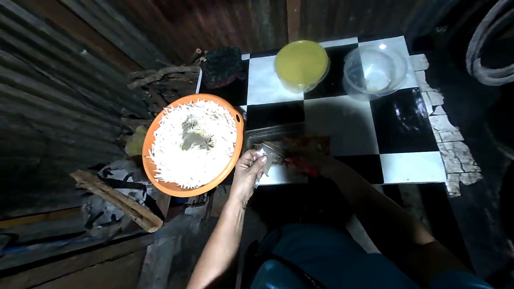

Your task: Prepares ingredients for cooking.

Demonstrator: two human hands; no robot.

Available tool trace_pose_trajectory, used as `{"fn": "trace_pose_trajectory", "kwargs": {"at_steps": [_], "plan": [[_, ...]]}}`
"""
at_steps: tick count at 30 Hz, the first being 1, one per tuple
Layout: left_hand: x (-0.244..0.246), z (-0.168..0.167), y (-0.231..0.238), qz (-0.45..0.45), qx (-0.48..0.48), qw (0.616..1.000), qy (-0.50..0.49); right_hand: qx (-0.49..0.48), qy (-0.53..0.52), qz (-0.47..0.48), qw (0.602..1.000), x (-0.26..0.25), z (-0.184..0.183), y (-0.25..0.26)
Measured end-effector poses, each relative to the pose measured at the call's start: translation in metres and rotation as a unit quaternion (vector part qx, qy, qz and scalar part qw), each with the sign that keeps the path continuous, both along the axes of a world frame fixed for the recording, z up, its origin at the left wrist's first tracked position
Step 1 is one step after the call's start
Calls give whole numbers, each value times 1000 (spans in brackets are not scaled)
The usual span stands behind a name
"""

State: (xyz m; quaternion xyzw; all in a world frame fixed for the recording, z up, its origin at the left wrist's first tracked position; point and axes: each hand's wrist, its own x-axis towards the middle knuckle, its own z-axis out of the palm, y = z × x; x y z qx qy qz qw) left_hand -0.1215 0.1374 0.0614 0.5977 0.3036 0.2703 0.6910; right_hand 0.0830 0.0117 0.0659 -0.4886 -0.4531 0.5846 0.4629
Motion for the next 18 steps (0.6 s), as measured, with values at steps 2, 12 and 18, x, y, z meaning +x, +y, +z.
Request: {"fn": "trace_pose_trajectory", "kwargs": {"at_steps": [2, 12, 18], "plan": [[1, 0, 1, 2, -1, 1000, -2, 4, 18, 0, 1000, 0, -1, 0], [12, -2, 3, -13, 5, 1000, 22, 33, -18, -6, 999, 8, -7, 0], [15, -4, 12, -51, 10, 998, 43, 38, -109, -4, 993, 13, -11, 11]]}}
